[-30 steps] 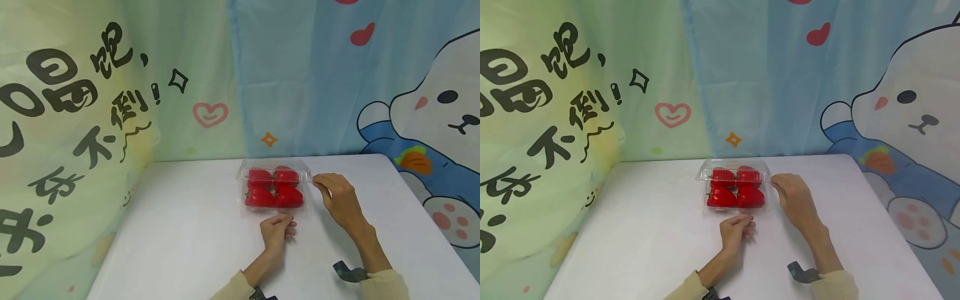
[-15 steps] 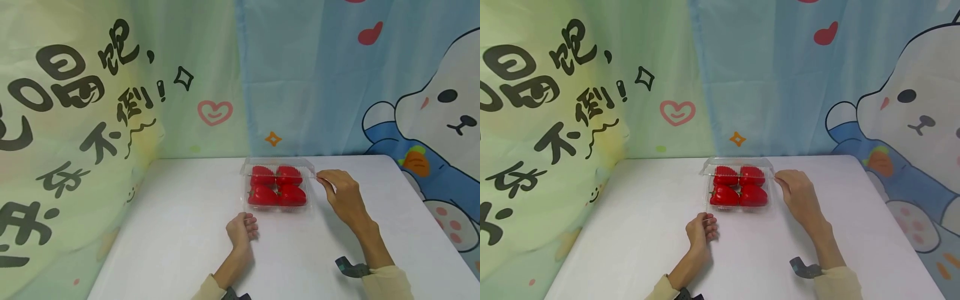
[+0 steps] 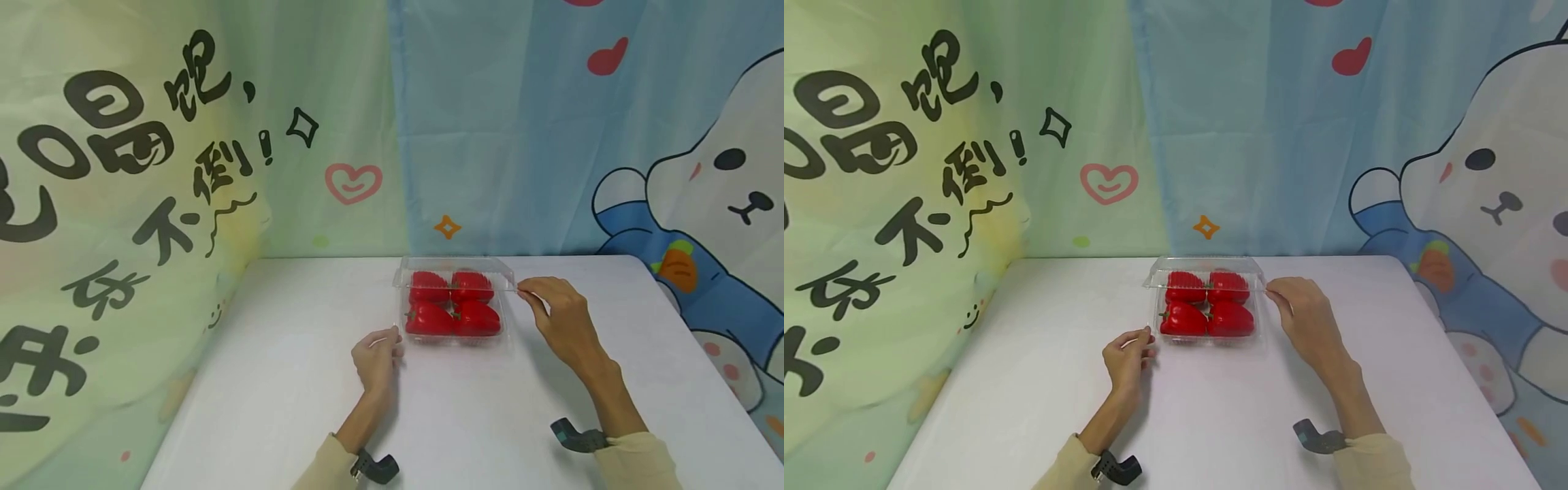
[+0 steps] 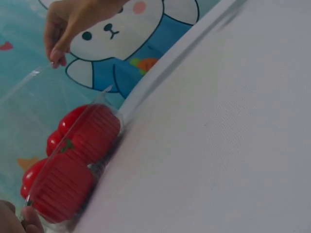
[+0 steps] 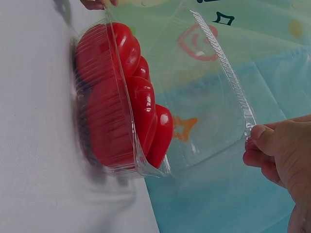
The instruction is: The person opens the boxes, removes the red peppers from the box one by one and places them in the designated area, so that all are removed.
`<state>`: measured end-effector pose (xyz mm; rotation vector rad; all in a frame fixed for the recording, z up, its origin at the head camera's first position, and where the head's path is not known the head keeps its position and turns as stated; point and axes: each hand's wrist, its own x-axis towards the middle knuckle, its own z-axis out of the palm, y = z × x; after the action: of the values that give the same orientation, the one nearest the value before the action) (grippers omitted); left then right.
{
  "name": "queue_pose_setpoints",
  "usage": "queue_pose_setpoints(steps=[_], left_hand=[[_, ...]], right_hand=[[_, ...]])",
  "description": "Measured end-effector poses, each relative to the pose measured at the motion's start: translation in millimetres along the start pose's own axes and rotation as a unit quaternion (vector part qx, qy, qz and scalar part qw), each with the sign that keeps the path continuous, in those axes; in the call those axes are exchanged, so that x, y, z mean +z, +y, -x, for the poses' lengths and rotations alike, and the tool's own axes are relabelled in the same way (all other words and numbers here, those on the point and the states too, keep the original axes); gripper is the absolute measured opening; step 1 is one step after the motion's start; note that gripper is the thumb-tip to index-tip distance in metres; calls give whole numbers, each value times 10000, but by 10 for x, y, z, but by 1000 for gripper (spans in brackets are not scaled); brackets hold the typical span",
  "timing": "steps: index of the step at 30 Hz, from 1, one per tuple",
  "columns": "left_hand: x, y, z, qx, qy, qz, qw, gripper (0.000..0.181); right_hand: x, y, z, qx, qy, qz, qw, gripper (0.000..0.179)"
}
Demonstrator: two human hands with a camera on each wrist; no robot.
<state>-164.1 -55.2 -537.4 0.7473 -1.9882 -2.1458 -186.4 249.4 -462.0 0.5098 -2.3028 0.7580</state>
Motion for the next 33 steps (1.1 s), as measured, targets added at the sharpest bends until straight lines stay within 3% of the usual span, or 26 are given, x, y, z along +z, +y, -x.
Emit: queue_pose_setpoints(steps=[8, 17, 25, 33], left_hand=[[-49, -2, -21, 160, -225, -162, 9995, 15], [-97, -15, -94, 833, -691, -592, 9924, 10], [-121, 10, -169, 958, -1061, -355, 9891, 18], [-208, 57, -228, 790, -1493, -391, 9849, 17]], right_hand=[[-21, -31, 7, 132, -59, 51, 9999, 31], [-43, -43, 3, 187, -14, 32, 9998, 32], [-37, -30, -24, 141, -6, 46, 9999, 31], [-48, -35, -55, 132, -52, 79, 9999, 29]])
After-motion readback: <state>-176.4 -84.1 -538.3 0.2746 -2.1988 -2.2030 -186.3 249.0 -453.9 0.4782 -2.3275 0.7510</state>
